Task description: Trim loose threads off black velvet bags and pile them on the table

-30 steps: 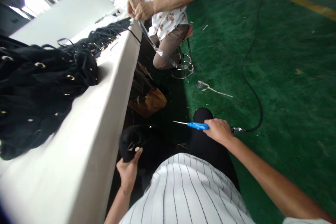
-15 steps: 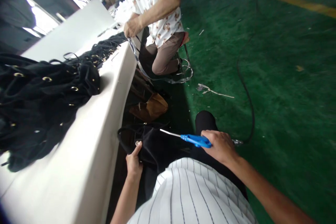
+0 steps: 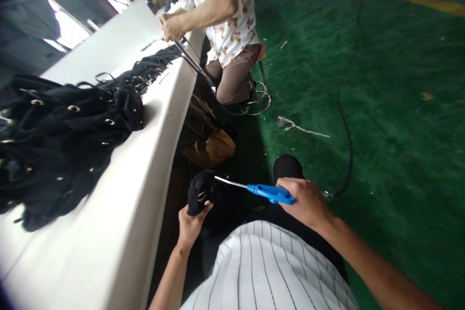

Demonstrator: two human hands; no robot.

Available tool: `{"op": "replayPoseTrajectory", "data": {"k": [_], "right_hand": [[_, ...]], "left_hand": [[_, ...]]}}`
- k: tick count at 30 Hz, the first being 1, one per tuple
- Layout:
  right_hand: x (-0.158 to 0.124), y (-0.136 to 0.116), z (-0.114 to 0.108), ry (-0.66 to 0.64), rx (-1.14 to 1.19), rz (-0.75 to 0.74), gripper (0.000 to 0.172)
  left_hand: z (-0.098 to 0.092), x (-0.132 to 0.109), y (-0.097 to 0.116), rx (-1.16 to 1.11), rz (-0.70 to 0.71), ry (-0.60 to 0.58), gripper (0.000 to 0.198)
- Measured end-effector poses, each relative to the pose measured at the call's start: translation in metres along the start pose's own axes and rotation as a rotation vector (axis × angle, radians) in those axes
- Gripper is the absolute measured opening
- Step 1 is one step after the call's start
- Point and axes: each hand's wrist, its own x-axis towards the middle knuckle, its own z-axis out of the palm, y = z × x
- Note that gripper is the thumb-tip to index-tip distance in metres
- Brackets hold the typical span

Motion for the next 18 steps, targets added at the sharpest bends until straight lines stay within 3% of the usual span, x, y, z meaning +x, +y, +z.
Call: {"op": "replayPoseTrajectory", "data": {"k": [3, 6, 12, 18], "right_hand": [[-0.006, 0.001, -0.002, -0.009, -0.036, 0.015, 0.012], [-0.013, -0.001, -0.007, -0.066, -0.016, -0.041, 0.009], [-0.026, -0.001, -0.004, -0.114, -0.096, -0.023, 0.007], [-0.028, -0.006, -0.005, -0.128, -0.097, -0.079, 0.007]], "left_hand": [[-0.013, 0.004, -0.012, 0.208, 0.256, -0.006, 0.019], [-0.021, 0.007, -0.022, 0.324, 0.415, 0.012, 0.022], [-0.023, -0.001, -0.041, 0.393, 0.444, 0.057, 0.019], [-0.018, -0.005, -0.046, 0.408, 0.462, 0.045, 0.021]]}}
